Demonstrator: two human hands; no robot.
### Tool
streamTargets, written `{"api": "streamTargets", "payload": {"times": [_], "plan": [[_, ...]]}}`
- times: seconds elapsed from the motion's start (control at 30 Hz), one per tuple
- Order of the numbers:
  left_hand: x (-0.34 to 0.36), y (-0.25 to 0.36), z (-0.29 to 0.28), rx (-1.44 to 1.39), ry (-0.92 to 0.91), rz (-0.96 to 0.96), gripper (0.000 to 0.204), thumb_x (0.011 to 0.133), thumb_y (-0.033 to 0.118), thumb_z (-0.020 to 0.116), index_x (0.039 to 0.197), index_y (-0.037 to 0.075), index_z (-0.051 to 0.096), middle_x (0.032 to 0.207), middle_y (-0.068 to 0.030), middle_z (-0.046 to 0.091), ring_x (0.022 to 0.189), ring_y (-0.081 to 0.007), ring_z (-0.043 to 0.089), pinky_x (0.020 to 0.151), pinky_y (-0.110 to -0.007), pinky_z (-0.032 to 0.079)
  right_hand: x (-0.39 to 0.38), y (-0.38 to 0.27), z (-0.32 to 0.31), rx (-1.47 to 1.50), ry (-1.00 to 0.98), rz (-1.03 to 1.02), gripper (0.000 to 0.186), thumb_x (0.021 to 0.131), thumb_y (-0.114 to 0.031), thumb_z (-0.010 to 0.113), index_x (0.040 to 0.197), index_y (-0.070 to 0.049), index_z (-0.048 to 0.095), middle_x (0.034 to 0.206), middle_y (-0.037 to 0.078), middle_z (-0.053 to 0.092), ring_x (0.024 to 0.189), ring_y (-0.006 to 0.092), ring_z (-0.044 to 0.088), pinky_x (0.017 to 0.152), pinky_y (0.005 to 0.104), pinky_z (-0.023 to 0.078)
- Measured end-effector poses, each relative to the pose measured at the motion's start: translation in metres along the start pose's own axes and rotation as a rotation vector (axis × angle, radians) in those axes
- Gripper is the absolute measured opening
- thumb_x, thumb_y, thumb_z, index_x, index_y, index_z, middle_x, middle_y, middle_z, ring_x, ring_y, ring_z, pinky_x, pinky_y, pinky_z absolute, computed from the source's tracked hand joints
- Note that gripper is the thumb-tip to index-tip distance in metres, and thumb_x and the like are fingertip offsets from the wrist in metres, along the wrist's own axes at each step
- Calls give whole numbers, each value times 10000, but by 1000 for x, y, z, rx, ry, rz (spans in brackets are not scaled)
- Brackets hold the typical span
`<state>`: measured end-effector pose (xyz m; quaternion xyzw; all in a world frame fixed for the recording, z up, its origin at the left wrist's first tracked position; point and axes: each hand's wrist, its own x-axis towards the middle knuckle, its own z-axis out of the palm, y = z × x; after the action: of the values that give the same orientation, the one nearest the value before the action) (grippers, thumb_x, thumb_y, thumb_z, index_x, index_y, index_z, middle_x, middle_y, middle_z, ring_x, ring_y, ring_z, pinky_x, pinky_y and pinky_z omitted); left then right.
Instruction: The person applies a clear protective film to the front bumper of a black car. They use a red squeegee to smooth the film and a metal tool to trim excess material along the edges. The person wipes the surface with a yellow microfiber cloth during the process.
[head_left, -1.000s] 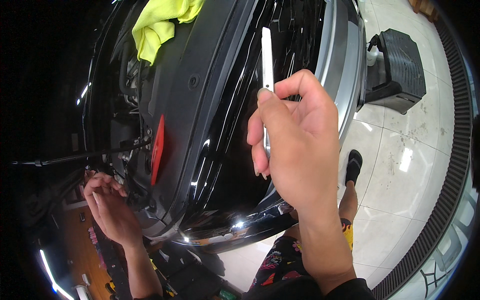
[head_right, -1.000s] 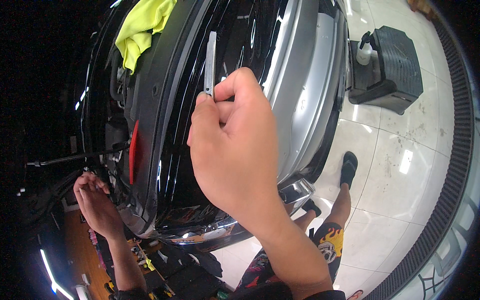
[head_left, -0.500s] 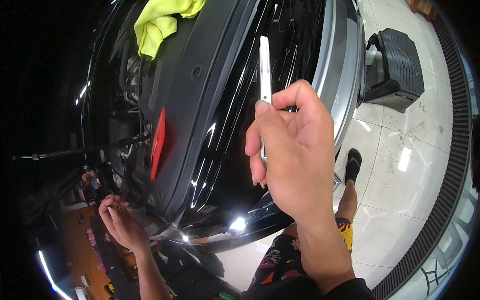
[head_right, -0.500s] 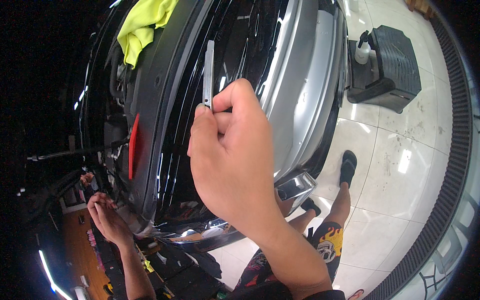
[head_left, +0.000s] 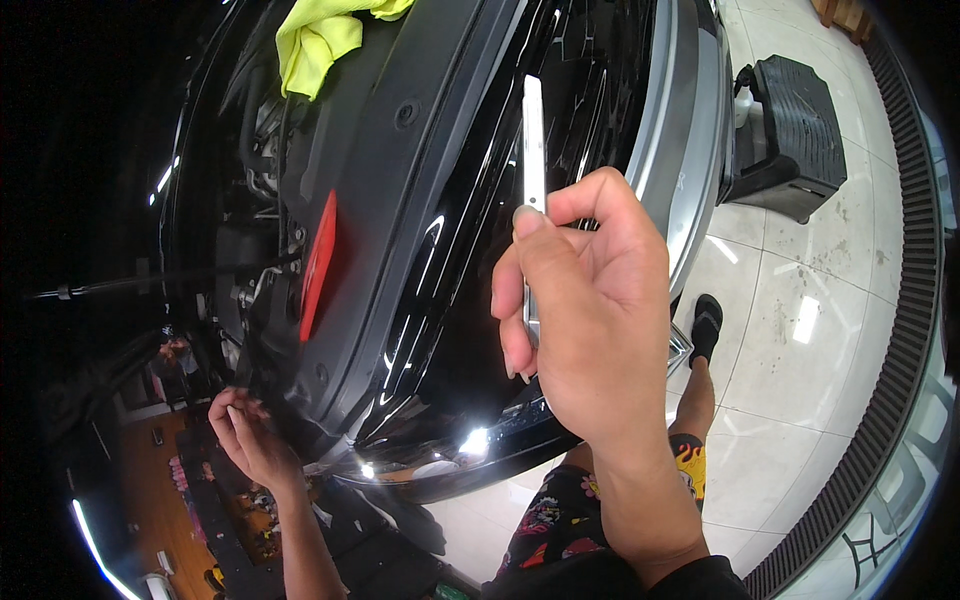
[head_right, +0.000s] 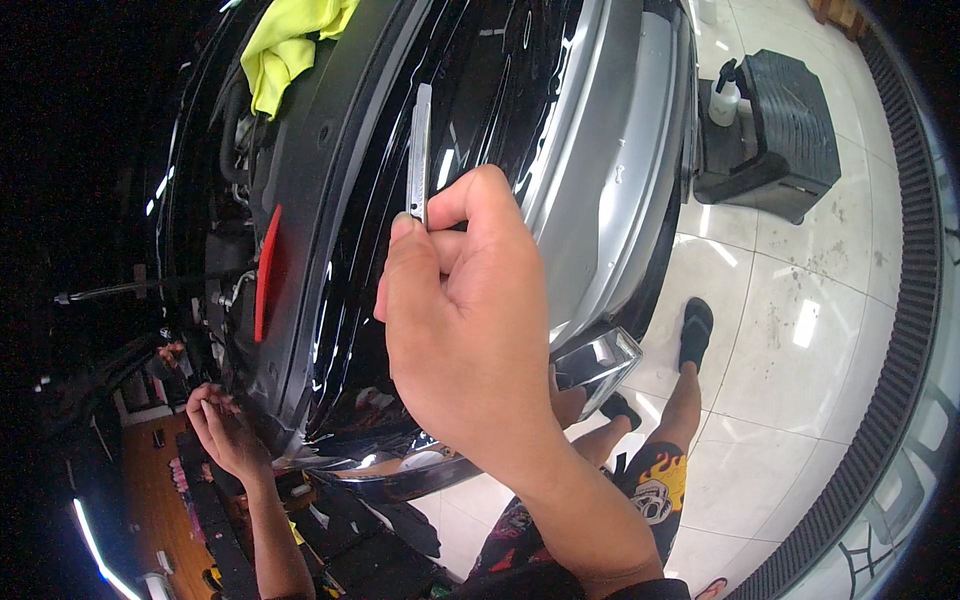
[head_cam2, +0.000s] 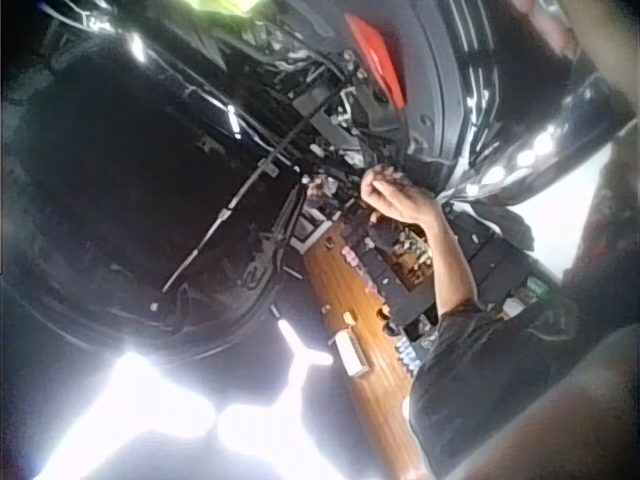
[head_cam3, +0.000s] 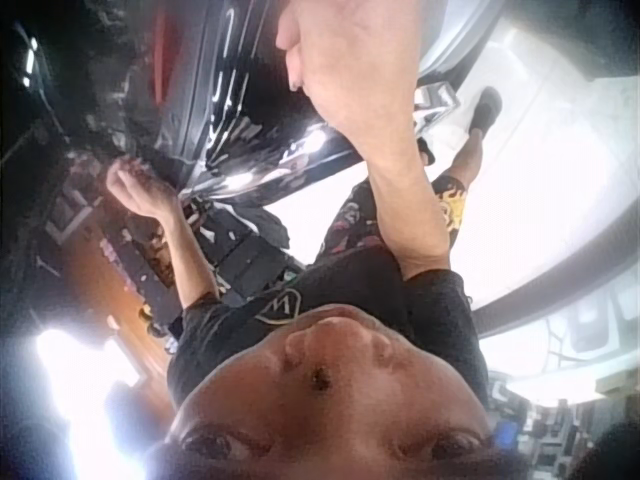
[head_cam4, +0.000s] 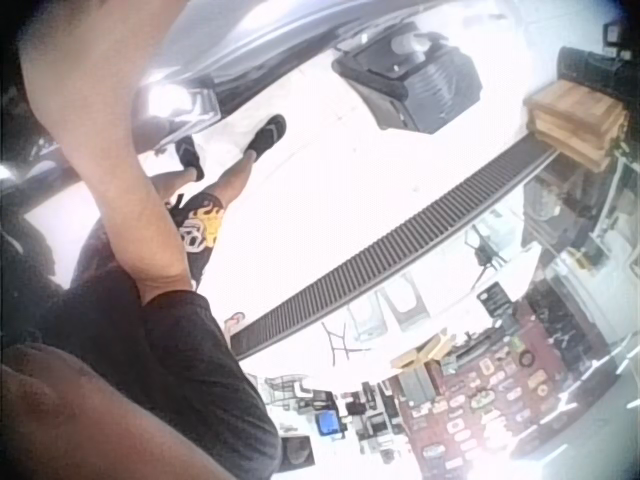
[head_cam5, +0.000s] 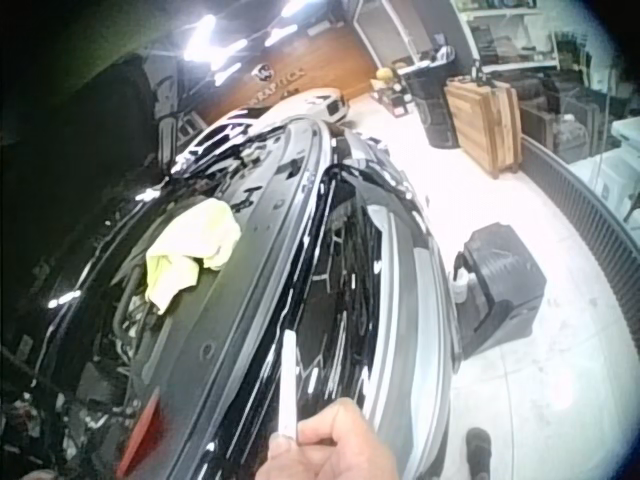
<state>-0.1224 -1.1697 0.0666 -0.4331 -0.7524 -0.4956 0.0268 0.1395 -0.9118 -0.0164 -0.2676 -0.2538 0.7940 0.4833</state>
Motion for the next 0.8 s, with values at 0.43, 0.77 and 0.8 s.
{"api": "streamTargets", "payload": {"times": [0.43, 0.77, 0.8], "plan": [[24, -13, -11, 16, 23, 2, 248, 1126, 188, 435, 1288, 35, 543, 1120, -86, 609, 735, -61, 497, 591, -193, 354, -16, 5, 6, -37, 23, 23, 126, 1055, -83, 541, 1007, -45, 430, 638, 85, 596, 411, 90, 492, 372, 231, 355], [25, -19, -9, -11, 55, 15, 263, 1122, 194, 438, 1296, 27, 542, 1139, -94, 615, 702, -54, 491, 539, -187, 314, -32, 17, 13, -106, 49, 4, 112, 1062, -74, 531, 1010, -34, 439, 637, 88, 594, 405, 94, 492, 368, 230, 350], [26, -19, -11, -30, 44, 16, 263, 1121, 194, 438, 1294, 25, 542, 1142, -96, 613, 708, -57, 496, 543, -188, 318, -34, 17, 15, -101, 57, 1, 112, 1063, -75, 531, 1011, -32, 441, 637, 89, 595, 405, 95, 492, 367, 230, 349]]}}
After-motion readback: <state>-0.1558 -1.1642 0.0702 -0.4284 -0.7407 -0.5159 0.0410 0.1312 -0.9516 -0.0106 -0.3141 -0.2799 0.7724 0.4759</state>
